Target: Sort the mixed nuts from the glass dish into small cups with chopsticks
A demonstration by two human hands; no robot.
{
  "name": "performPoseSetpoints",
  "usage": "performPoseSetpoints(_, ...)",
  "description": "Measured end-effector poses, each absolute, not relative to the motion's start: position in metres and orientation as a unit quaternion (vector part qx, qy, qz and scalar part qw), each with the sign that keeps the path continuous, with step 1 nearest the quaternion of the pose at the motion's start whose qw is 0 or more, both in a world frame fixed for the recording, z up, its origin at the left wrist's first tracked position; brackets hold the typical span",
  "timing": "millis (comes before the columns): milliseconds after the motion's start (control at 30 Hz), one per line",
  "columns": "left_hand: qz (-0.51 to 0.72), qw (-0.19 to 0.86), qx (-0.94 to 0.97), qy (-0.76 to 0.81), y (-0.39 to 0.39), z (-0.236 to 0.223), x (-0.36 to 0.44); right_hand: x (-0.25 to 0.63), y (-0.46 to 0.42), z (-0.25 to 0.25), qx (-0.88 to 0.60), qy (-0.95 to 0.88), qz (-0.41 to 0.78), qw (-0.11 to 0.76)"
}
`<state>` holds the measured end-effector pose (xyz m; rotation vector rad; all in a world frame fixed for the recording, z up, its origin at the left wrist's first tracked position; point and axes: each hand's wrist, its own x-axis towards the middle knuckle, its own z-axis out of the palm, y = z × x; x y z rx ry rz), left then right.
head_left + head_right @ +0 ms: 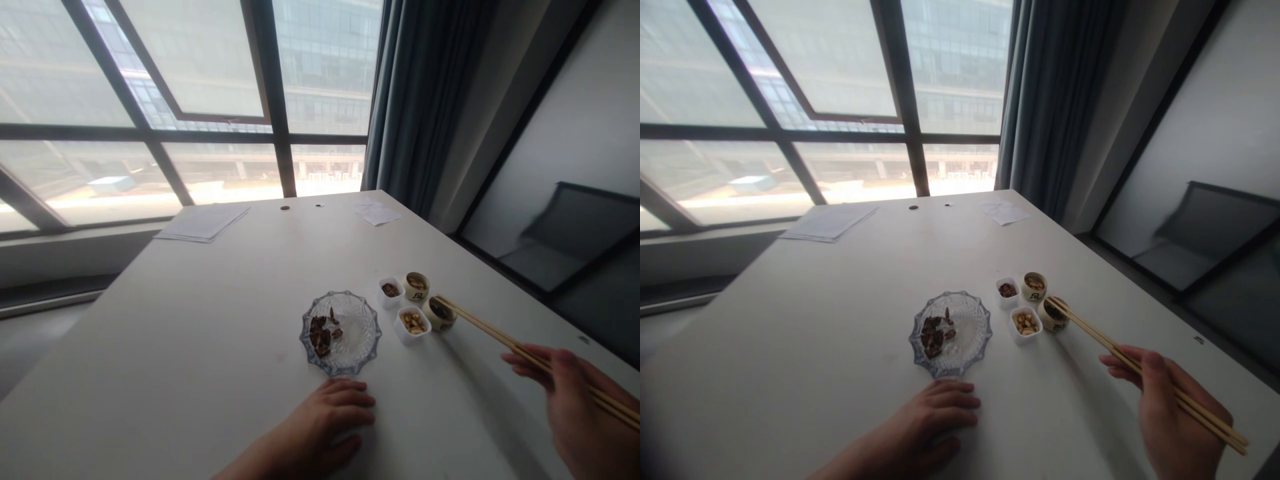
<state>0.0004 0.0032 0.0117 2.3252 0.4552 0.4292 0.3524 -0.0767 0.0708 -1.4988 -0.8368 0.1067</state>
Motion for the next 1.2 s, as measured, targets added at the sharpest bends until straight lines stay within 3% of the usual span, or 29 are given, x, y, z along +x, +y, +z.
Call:
performPoseSetpoints(233,0.169,0.359,0.902,0.170,0.003,0.010,0.000,0.280,-0.031,0.040,-0.551,-0.519,0.260,0.600)
performPoseSetpoints(467,0.186,0.353,0.903,0.159,0.003,0.005,0.000,0.248,0.010,0.023,-0.519,-0.566,0.343,0.541)
performPoseSetpoints(1200,0.173,0.351,0.906,0.163,0.003,0.006,0.000,0.246,0.009,0.007,-0.545,-0.411,0.377,0.626)
